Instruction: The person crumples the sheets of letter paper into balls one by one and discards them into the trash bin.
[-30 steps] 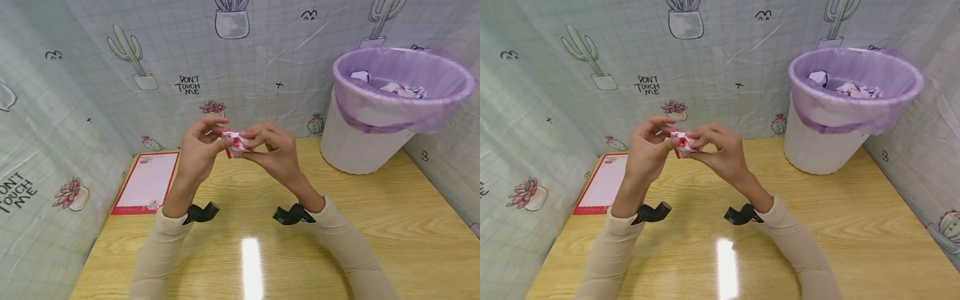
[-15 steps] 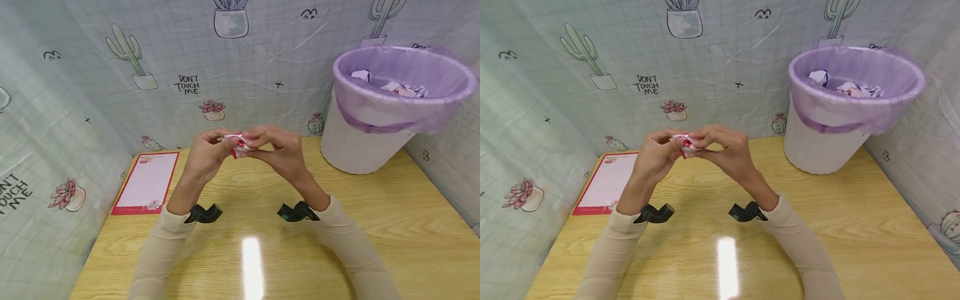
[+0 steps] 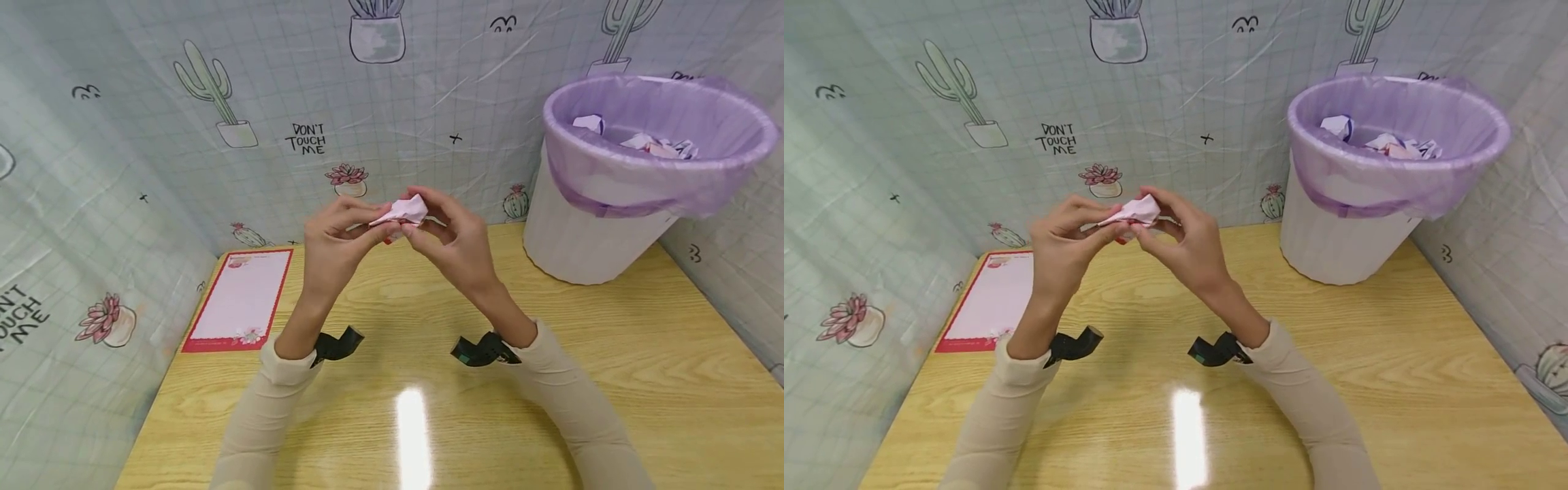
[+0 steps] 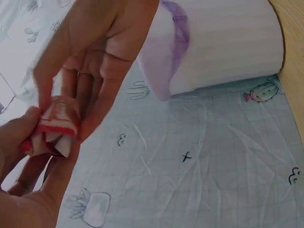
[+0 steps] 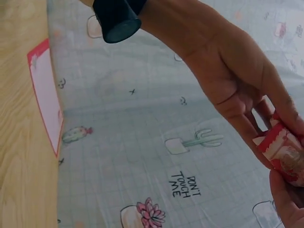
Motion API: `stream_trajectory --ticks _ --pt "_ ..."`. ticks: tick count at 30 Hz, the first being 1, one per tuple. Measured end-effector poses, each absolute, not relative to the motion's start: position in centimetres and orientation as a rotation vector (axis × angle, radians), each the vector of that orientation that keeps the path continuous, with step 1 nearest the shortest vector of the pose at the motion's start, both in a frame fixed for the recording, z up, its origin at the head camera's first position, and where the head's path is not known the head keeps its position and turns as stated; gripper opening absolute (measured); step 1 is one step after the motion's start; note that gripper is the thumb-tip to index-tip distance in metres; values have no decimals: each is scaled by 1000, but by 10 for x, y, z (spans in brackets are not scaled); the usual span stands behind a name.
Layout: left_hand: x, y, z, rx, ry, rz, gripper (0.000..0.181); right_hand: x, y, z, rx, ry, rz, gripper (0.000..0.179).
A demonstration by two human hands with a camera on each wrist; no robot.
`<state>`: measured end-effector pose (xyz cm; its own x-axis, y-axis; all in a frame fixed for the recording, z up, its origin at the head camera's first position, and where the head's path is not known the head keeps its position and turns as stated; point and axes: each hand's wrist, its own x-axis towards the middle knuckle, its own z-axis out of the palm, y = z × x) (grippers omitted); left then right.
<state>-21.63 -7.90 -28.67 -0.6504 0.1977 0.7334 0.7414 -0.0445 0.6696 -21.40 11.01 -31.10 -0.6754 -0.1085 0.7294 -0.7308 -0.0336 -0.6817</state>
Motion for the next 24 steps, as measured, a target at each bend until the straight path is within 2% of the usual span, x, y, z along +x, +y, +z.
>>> stream_trajectory --ticks 5,8,18,24 --pt "-219 -93 -285 -1351 -1903 -1779 35 -211 113 -311 842 -1719 1806 43" --pt "-222 -103 -282 -1447 -1946 -1807 41 -207 116 -307 864 -1723 1880 43" --pt "-215 -90 -287 -1183 -1717 -2198 26 -202 112 -303 923 -1703 1961 34" --pt "-216 -76 -289 -1088 -1659 -2086 21 -205 108 -301 869 -1670 1808 28"
